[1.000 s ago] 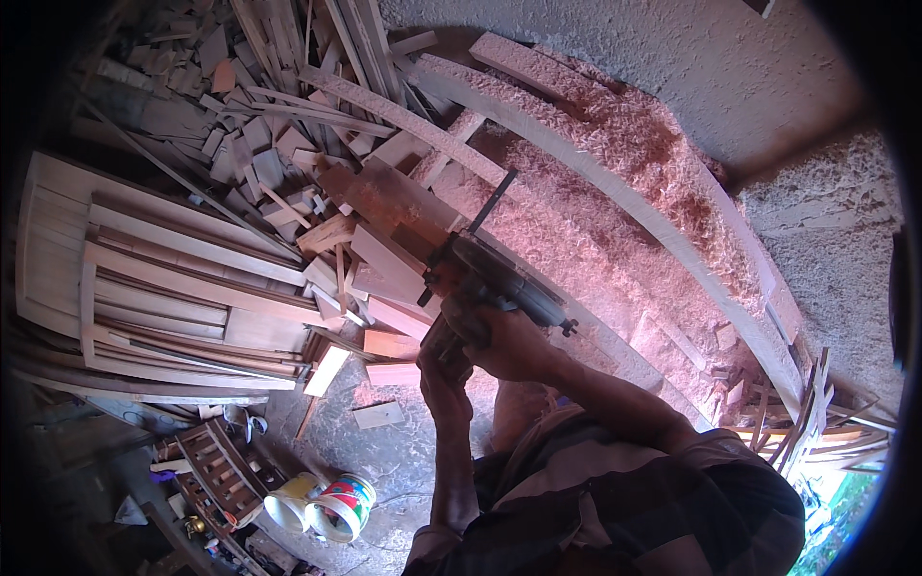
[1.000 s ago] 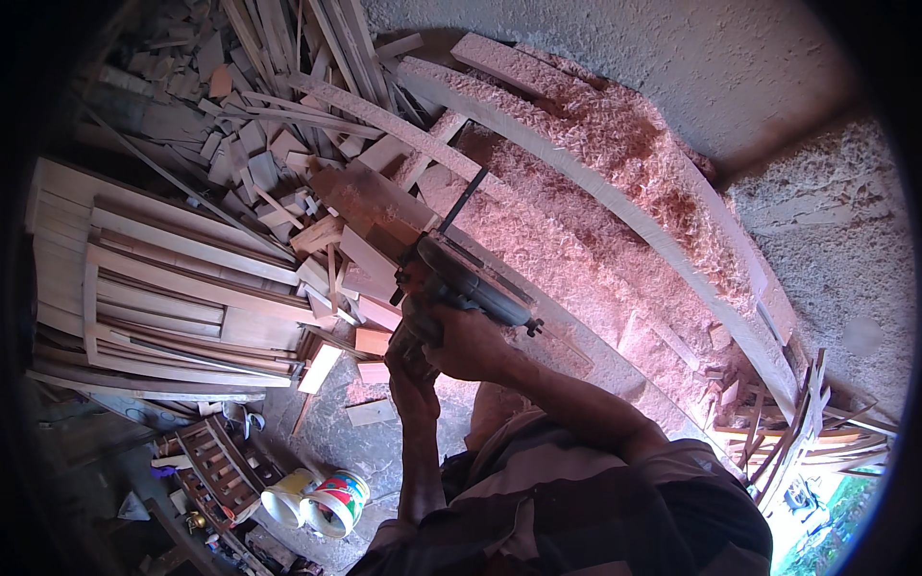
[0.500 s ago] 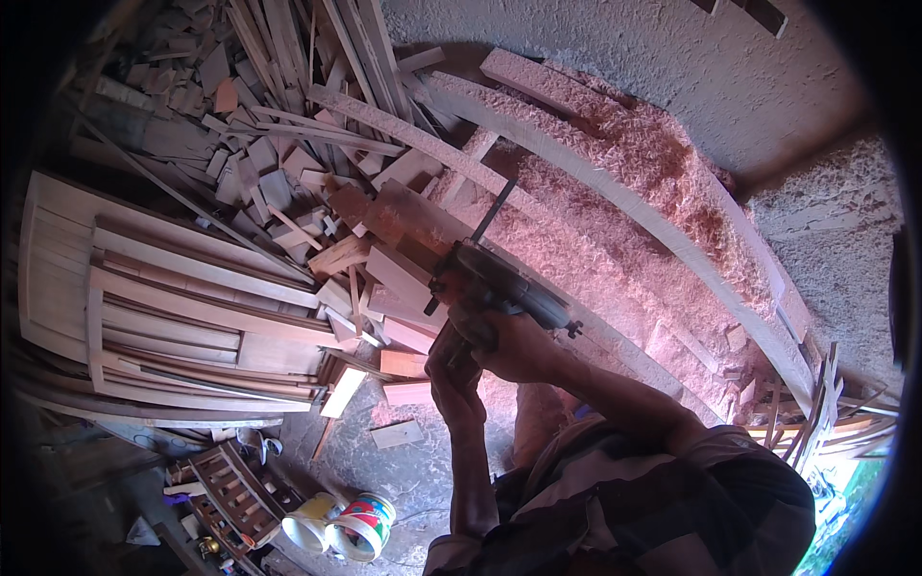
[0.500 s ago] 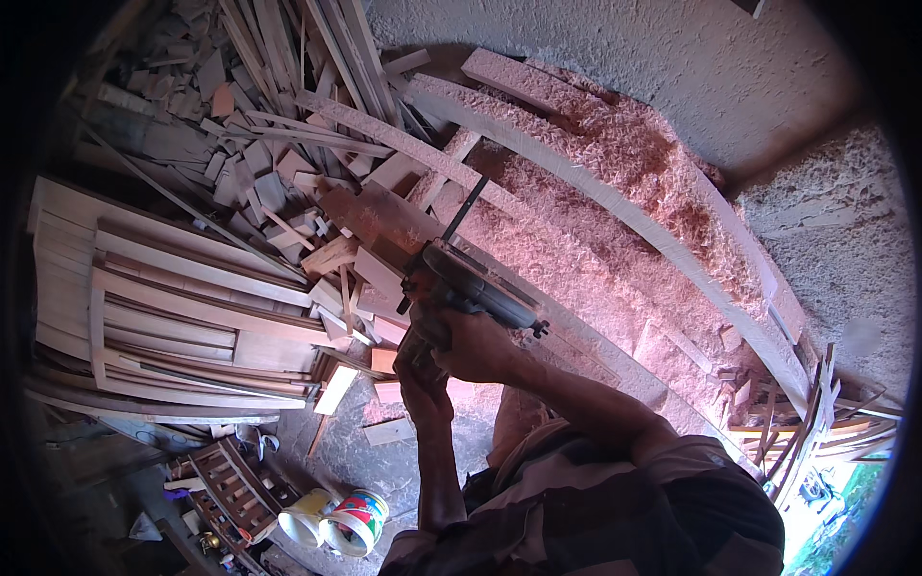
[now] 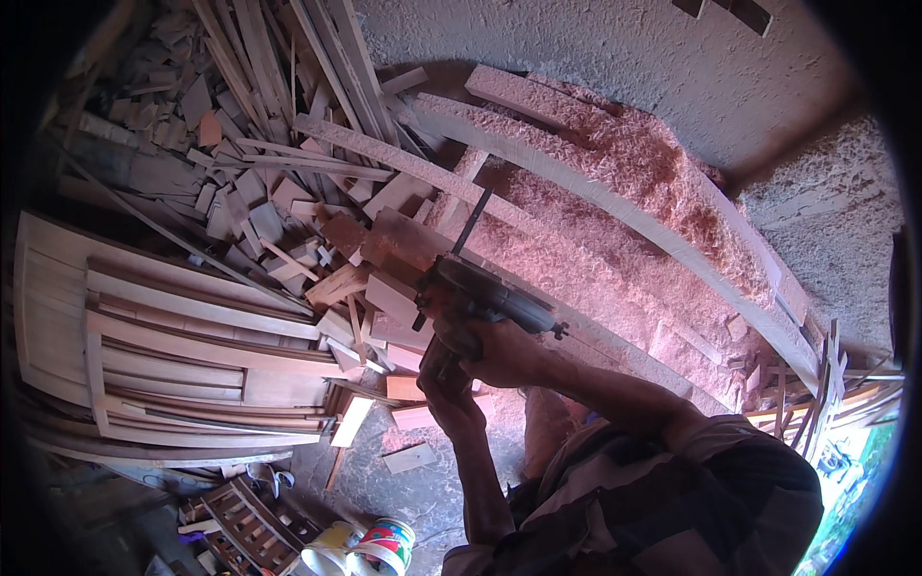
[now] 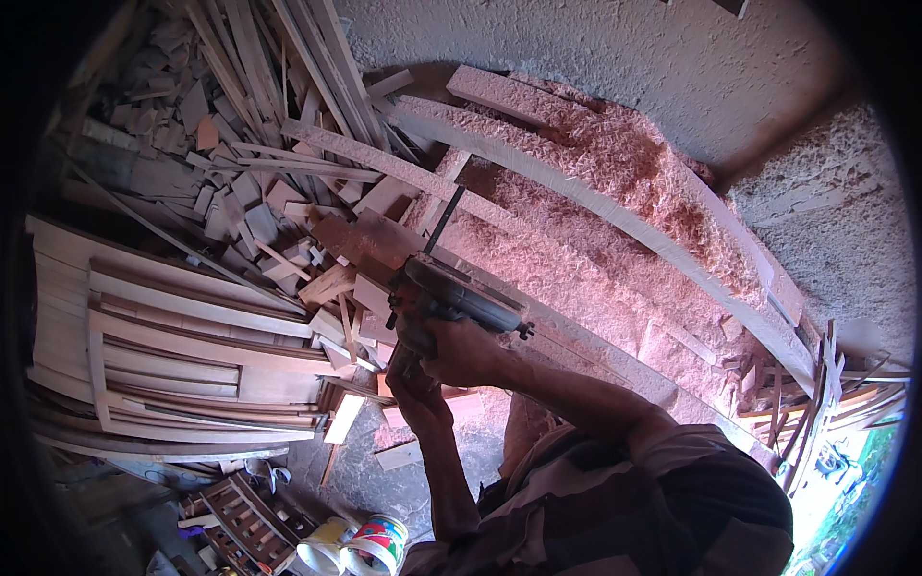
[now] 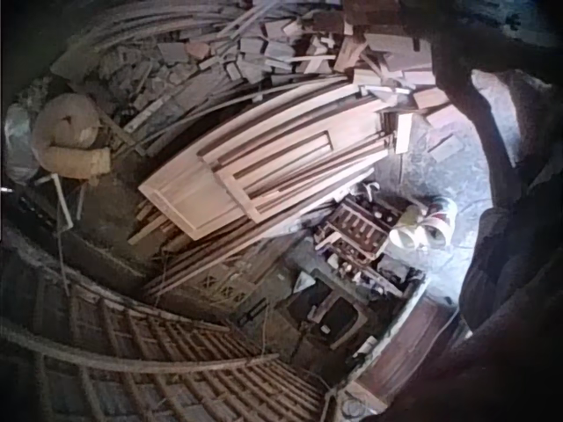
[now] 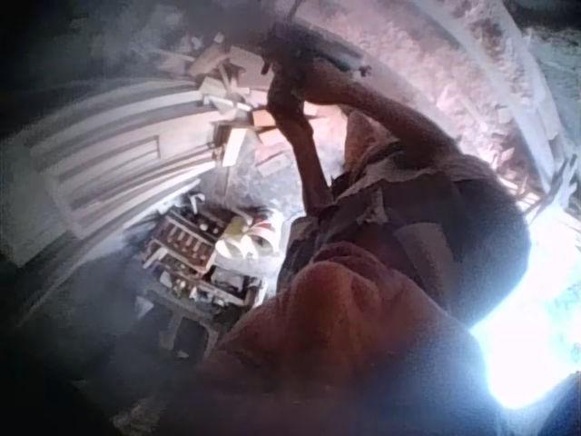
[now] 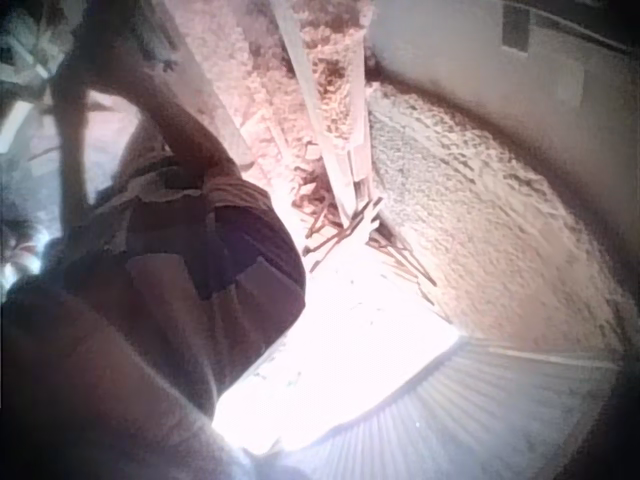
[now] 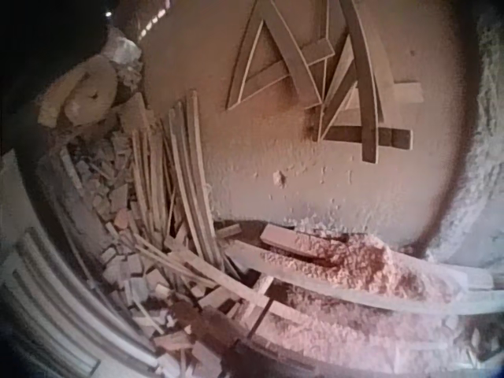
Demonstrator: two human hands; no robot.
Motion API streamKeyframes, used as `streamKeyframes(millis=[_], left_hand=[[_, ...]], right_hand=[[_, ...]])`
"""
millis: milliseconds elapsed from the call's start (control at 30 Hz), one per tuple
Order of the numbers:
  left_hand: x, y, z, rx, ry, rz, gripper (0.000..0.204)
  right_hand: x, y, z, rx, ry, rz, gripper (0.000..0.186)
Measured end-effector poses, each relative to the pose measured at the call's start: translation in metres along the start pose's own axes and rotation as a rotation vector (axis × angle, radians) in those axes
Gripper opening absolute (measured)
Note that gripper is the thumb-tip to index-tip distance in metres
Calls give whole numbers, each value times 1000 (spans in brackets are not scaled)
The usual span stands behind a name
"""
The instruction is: The person uses a circular saw to cut a long plank of wood into smaller pieces. They repeatedly position the plank, cut it, and move the cut piece aside, creating a pile of wood offcuts.
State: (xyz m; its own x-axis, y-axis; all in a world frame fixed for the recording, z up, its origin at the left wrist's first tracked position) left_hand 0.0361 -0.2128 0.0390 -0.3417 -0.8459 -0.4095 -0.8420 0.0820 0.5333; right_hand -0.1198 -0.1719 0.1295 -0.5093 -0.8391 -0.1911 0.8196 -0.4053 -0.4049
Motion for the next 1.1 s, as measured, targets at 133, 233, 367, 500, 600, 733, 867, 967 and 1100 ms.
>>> streamKeyframes(millis=[133,233,367,500,600,733,867,967,1100], left_hand=[[8,-1,-6,11,28,-57,56],[15,-5,-7,1,18,-65,57],[28,-12,-6,-9,16,-57,58],[42,-18,-6,-51,3,-69,58],[53,-18,-14,-75,14,-59,60],[73,-15,-28,-34,43,-77,62],[93,-14,-39,-50,42,-80,63],[109,-24,-51,-34,74,-145,59],[127,-17,-89,-60,243,0,62]], right_hand=[[8,1,5,-7,-35,-25,44],[16,8,2,-16,6,12,46],[27,12,6,-27,-22,8,46],[39,18,11,-30,-29,30,45],[50,23,16,-41,-13,49,44],[73,32,29,-52,-16,59,43],[94,44,38,-45,-33,93,42],[109,50,46,-39,-63,87,41],[121,39,75,96,-270,-24,40]])
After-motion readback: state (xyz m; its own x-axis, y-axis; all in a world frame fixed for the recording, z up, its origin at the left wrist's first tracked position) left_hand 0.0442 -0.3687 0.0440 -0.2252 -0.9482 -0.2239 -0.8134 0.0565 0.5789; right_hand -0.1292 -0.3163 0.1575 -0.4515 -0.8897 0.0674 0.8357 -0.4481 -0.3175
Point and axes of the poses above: each hand's wrist, its own x-axis towards the middle knuckle, its own y-axis out of the palm, z = x × y, the point moved 9 cm from there along x, towards the middle knuckle, and after that the axes turned 7 degrees about -z, right-handed, at the moved point
